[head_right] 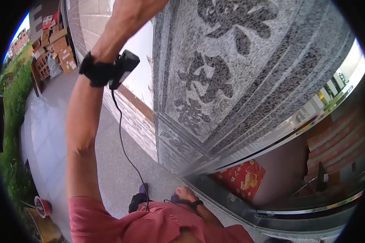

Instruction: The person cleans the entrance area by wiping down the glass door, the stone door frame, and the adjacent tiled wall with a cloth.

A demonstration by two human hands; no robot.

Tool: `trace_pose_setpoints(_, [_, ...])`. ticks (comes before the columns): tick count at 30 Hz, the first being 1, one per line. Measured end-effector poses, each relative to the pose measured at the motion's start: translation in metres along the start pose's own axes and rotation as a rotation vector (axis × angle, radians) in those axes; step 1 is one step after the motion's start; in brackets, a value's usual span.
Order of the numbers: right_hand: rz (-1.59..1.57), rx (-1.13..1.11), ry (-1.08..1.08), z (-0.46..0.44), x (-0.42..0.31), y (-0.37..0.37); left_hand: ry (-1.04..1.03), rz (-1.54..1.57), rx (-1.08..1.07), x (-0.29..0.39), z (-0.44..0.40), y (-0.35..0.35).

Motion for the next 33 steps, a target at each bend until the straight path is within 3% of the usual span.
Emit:
trace_pose_setpoints(3, [-0.013, -0.009, -0.045, 0.0, 0.011, -0.006, 0.081, -0.16, -0.19, -0.011, 0.093, -0.003])
trace_pose_setpoints(4, [-0.015, -0.029, -0.062, 0.002, 0.007, -0.005, 0.047, -0.053, -0.113, -0.012, 0.122, -0.002])
trace_pose_setpoints(12, [0.016, -0.13, -0.096, -0.003, -0.029, -0.003, 0.635, 0.064, -0.529, -0.006, 0.359, 0.02])
trace_pose_setpoints(15, [0.019, -0.149, -0.05, -0.004, -0.028, -0.005, 0.991, 0.026, -0.446, -0.013, 0.443, 0.033])
trace_pose_setpoints(18, [-0.031, -0.143, -0.075, -0.004, -0.018, -0.005, 1.833, 0.269, -0.356, -0.031, 0.541, 0.056])
trace_pose_setpoints(19, [-0.022, -0.122, -0.078, -0.003, -0.018, -0.003, 1.749, 0.195, -0.218, -0.051, 0.589, 0.065])
trace_pose_setpoints(20, [-0.018, -0.098, -0.083, -0.001, -0.017, -0.001, 1.687, 0.131, -0.213, -0.068, 0.59, 0.076])
trace_pose_setpoints(21, [-0.018, -0.075, -0.093, 0.004, -0.016, -0.001, 1.755, 0.089, -0.277, -0.085, 0.57, 0.09])
trace_pose_setpoints(22, [-0.022, -0.081, -0.108, 0.008, -0.014, -0.002, 1.827, 0.099, -0.211, -0.101, 0.54, 0.101])
trace_pose_setpoints(25, [-0.028, -0.073, -0.135, 0.011, -0.015, -0.001, 1.582, 0.092, -0.02, -0.169, 0.458, 0.116])
trace_pose_setpoints(26, [-0.029, -0.052, -0.138, 0.012, -0.024, 0.002, 1.529, -0.078, -0.048, -0.2, 0.446, 0.121])
trace_pose_setpoints(29, [-0.062, -0.032, -0.172, 0.012, -0.041, 0.004, 1.37, -0.016, 0.104, -0.261, 0.403, 0.113])
trace_pose_setpoints(32, [-0.133, -0.041, -0.229, 0.015, -0.041, -0.007, 1.417, 0.123, 0.058, -0.302, 0.428, 0.082])
trace_pose_setpoints(33, [-0.161, -0.045, -0.249, 0.017, -0.039, -0.01, 1.299, 0.008, 0.038, -0.293, 0.432, 0.071])
Point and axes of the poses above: each hand's wrist, its own z-axis away from the middle knuckle, its own y-axis out of the back of the hand, x = y × z, the point moved 6 cm from there along -z, towards the middle knuckle, and after that the axes turned 13 degrees about y, right-handed, at the moved point
